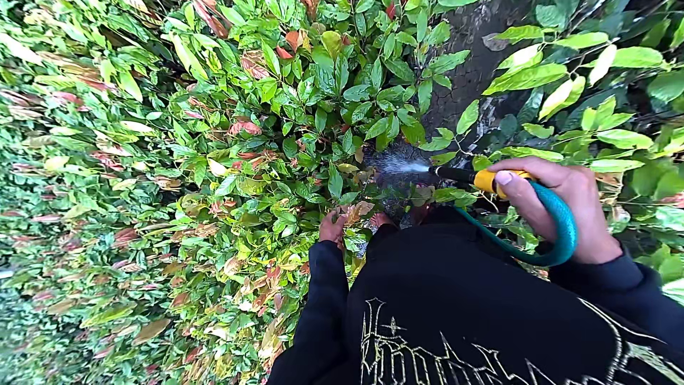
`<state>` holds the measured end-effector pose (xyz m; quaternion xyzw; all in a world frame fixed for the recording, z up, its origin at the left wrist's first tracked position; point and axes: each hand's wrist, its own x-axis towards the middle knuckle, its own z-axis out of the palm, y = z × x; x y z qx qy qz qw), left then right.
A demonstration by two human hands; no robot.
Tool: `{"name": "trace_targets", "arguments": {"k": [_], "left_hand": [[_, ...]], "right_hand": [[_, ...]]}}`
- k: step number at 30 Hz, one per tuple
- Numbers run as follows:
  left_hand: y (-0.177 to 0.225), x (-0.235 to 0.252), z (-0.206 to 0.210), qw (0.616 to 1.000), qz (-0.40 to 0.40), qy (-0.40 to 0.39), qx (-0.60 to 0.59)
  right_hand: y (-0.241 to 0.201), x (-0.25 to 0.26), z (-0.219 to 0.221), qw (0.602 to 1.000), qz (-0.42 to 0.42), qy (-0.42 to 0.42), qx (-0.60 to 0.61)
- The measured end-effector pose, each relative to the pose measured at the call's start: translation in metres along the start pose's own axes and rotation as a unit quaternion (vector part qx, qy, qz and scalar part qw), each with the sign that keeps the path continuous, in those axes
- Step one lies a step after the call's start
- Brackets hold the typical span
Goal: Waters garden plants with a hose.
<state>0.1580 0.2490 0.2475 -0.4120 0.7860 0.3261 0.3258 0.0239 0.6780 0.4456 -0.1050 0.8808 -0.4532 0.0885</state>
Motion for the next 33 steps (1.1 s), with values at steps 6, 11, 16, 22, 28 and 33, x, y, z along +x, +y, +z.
{"name": "trace_targets", "arguments": {"k": [6, 11, 16, 22, 28, 33], "left_hand": [[-0.001, 0.001, 0.001, 1.0, 0.001, 0.002, -0.009], [0.0, -0.003, 0.0, 1.0, -0.009, 0.007, -0.019], [-0.006, 0.0, -0.003, 0.999, -0.007, 0.012, -0.04], [-0.013, 0.001, -0.005, 0.999, -0.015, 0.008, -0.042], [-0.022, 0.001, -0.002, 0.998, -0.027, 0.014, -0.051], [-0.031, 0.001, -0.002, 0.997, -0.027, 0.015, -0.065]], "right_hand": [[0.001, 0.0, -0.004, 0.999, -0.001, -0.017, 0.031], [0.003, 0.0, -0.005, 0.997, -0.024, -0.046, 0.051], [-0.001, -0.002, -0.002, 0.997, -0.03, -0.038, 0.063], [-0.004, 0.004, 0.002, 0.992, -0.082, -0.076, 0.061], [-0.002, 0.006, 0.01, 0.987, -0.083, -0.102, 0.088], [-0.002, 0.006, 0.015, 0.988, -0.074, -0.088, 0.105]]}}
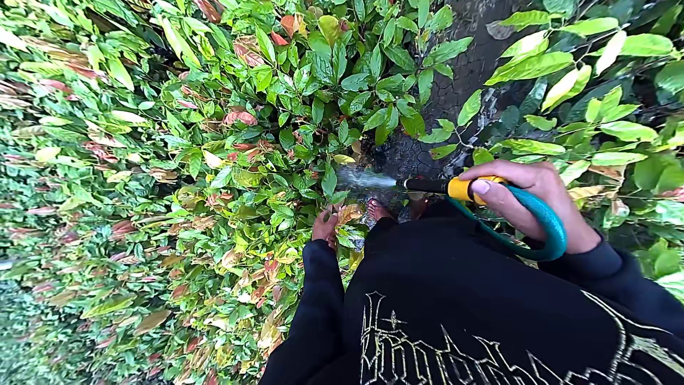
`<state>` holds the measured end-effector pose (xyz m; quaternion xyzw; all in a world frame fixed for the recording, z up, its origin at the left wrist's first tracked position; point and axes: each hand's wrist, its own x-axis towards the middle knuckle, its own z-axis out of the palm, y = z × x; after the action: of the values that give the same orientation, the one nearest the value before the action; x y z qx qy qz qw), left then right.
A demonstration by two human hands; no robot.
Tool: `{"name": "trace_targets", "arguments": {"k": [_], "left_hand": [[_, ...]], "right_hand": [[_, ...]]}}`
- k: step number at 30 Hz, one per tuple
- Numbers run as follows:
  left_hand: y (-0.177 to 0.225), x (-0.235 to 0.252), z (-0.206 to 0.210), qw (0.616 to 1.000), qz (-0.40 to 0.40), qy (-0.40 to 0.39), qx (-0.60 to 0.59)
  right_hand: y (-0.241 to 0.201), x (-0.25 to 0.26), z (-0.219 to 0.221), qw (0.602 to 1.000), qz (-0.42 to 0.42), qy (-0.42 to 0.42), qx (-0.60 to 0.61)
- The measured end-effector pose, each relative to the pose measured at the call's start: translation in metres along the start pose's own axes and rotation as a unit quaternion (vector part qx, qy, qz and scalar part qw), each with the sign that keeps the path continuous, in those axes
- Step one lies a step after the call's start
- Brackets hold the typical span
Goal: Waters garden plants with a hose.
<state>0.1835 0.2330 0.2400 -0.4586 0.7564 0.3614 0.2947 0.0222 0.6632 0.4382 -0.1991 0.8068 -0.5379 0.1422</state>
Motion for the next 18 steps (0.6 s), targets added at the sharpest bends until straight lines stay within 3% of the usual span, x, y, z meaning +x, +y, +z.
{"name": "trace_targets", "arguments": {"k": [9, 18], "left_hand": [[-0.003, 0.001, -0.001, 1.0, -0.002, 0.006, -0.008], [-0.002, 0.001, -0.001, 1.0, -0.009, 0.006, -0.016]], "right_hand": [[-0.009, 0.008, 0.009, 0.997, -0.079, -0.025, -0.002], [-0.01, 0.011, 0.014, 0.997, -0.066, -0.027, -0.028]]}}
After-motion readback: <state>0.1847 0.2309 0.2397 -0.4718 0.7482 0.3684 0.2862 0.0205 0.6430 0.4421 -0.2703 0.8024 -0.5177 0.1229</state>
